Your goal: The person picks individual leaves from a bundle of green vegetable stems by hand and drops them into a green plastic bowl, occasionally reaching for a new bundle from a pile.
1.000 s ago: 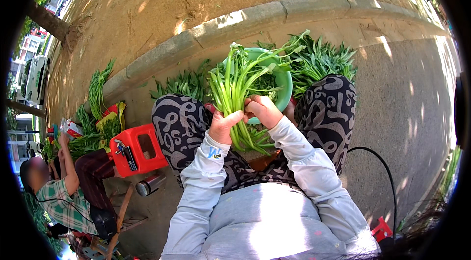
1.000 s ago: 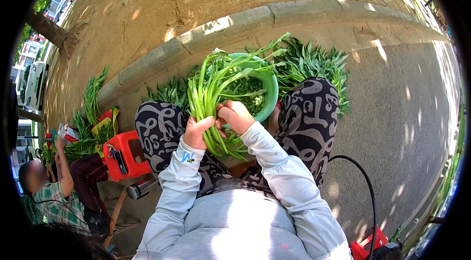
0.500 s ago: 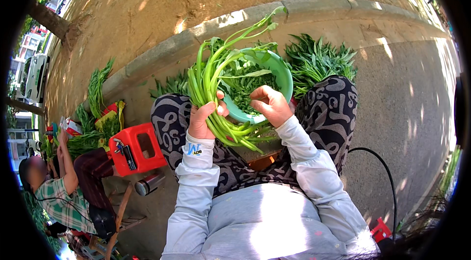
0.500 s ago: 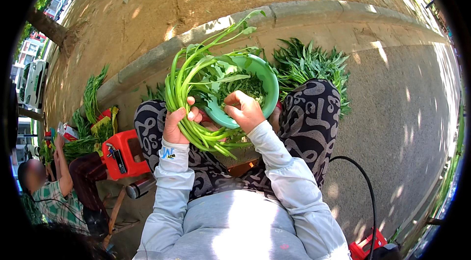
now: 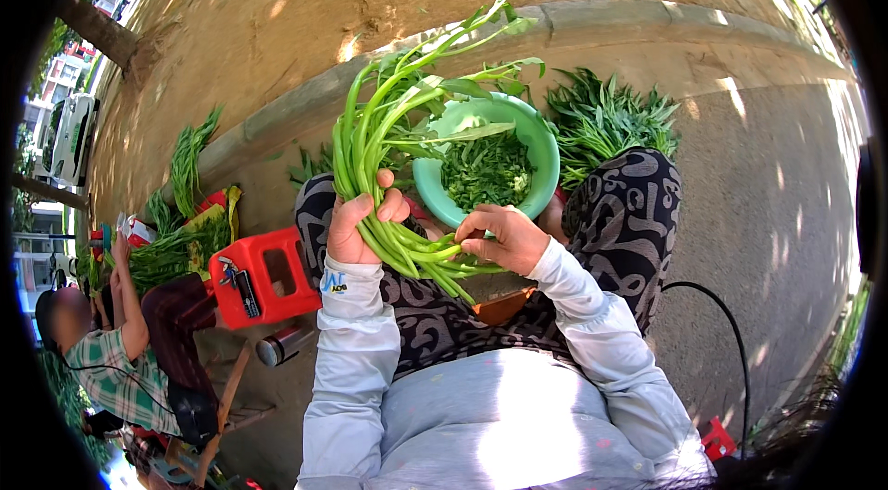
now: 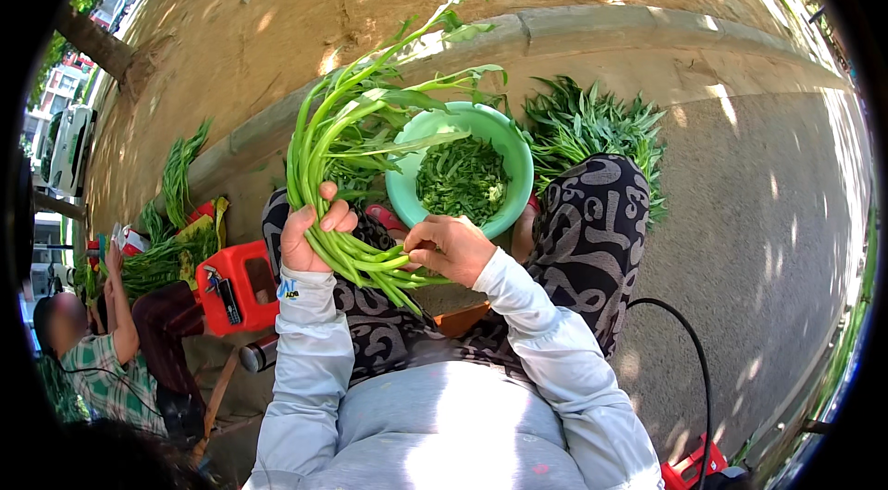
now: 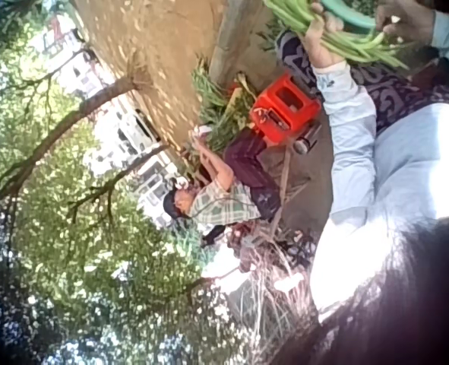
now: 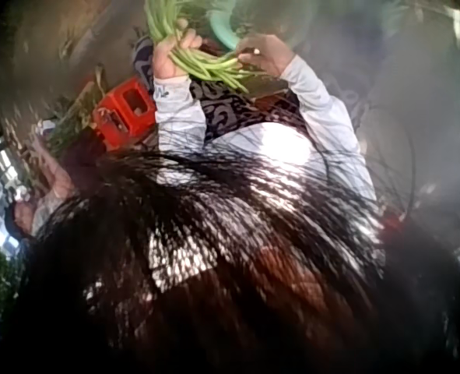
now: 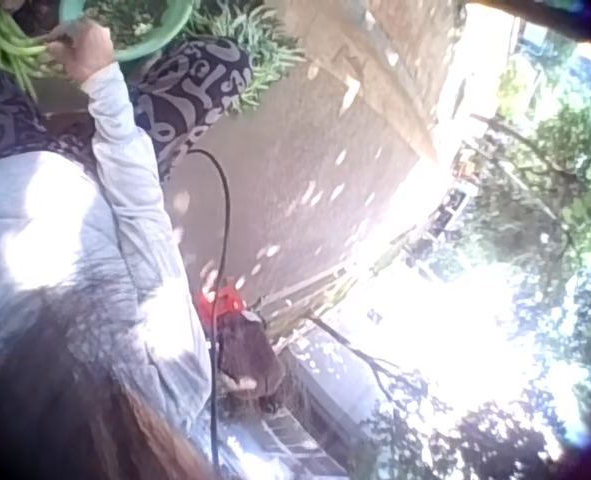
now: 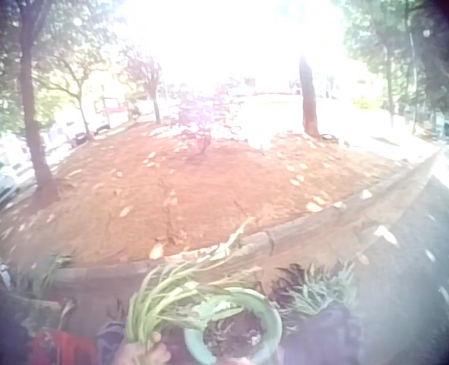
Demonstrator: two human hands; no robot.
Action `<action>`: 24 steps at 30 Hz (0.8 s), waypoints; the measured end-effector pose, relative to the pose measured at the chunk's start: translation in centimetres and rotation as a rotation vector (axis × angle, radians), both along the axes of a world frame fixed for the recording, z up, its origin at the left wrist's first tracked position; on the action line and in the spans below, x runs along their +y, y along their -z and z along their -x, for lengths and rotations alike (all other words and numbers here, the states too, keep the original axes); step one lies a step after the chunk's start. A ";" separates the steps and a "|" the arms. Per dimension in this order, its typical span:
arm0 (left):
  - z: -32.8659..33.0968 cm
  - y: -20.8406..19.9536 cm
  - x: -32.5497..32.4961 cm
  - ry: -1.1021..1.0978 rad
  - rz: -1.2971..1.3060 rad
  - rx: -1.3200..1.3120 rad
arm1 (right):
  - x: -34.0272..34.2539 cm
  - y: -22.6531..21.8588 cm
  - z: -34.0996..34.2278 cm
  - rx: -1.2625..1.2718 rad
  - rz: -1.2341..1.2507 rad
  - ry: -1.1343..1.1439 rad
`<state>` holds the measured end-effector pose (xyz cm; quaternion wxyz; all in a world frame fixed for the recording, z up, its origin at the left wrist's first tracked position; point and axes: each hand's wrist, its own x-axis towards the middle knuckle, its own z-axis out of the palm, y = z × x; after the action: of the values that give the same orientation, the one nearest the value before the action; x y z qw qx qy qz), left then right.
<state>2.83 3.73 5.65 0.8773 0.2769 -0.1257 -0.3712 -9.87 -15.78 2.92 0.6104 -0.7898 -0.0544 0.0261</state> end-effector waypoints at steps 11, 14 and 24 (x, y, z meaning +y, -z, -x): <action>-0.3 2.2 0.4 -0.002 0.144 0.130 | -0.1 0.9 0.2 0.237 -0.346 0.179; -0.4 2.6 0.4 -0.003 0.139 0.128 | -0.3 3.0 -0.1 0.223 -0.391 0.246; -0.7 2.5 0.5 -0.062 0.131 0.261 | -2.2 2.7 -0.6 0.269 -0.476 0.554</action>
<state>3.57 4.21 3.16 0.9134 0.1724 -0.0259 -0.3679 -9.29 -17.95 0.21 0.7623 -0.6002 0.2369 -0.0495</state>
